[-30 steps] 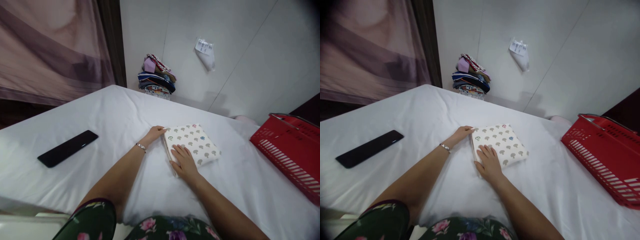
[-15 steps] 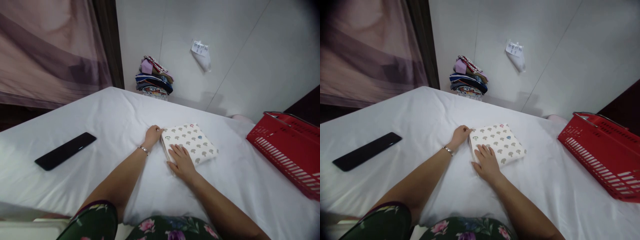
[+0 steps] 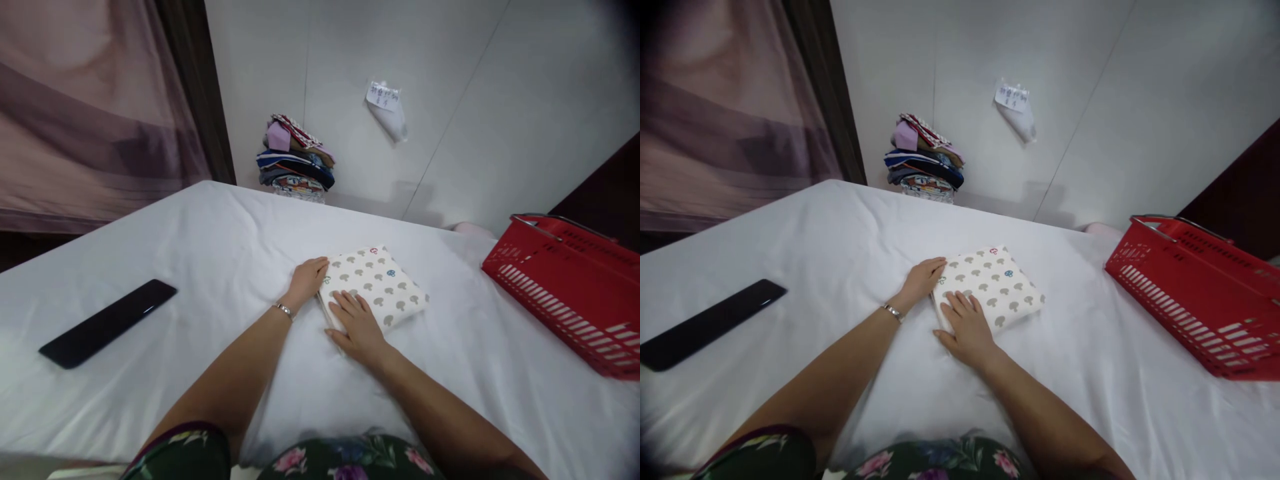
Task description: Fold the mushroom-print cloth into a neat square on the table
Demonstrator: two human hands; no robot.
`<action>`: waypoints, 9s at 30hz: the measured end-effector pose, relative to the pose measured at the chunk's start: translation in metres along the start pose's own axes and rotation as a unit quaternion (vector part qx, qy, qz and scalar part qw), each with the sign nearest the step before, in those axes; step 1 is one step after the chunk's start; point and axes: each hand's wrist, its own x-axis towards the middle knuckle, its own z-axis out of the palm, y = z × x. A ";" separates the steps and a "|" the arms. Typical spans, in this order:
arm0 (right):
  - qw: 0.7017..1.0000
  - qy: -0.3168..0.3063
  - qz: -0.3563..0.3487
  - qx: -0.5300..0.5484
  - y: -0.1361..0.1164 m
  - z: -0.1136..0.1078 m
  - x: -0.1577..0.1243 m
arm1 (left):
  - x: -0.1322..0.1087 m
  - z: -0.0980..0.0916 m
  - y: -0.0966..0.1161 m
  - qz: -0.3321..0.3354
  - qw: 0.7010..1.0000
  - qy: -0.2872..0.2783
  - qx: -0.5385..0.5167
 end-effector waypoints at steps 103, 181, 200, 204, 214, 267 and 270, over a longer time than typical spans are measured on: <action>0.992 0.086 -0.009 0.090 0.045 -0.023 -0.029 | -0.040 -0.048 0.031 -0.221 0.974 -0.018 -0.051; 0.839 0.245 0.416 0.252 0.178 -0.026 -0.043 | -0.039 -0.010 0.031 -0.298 0.939 -0.037 -0.170; 0.812 0.101 0.476 0.323 0.175 -0.060 -0.028 | -0.042 -0.021 0.041 -0.209 0.974 -0.054 0.070; 0.791 0.060 0.475 0.381 0.178 -0.067 -0.021 | -0.044 -0.020 0.043 -0.210 0.972 -0.061 0.083; 0.834 0.093 0.426 0.338 0.188 -0.054 -0.032 | -0.045 -0.018 0.043 -0.200 0.971 -0.086 0.093; 0.937 -0.308 0.161 0.019 0.196 -0.046 0.181 | 0.102 -0.027 0.018 -0.178 0.913 -0.364 0.049; 0.924 -0.353 0.144 -0.027 0.190 -0.048 0.183 | 0.103 -0.030 0.022 -0.148 0.909 -0.383 0.067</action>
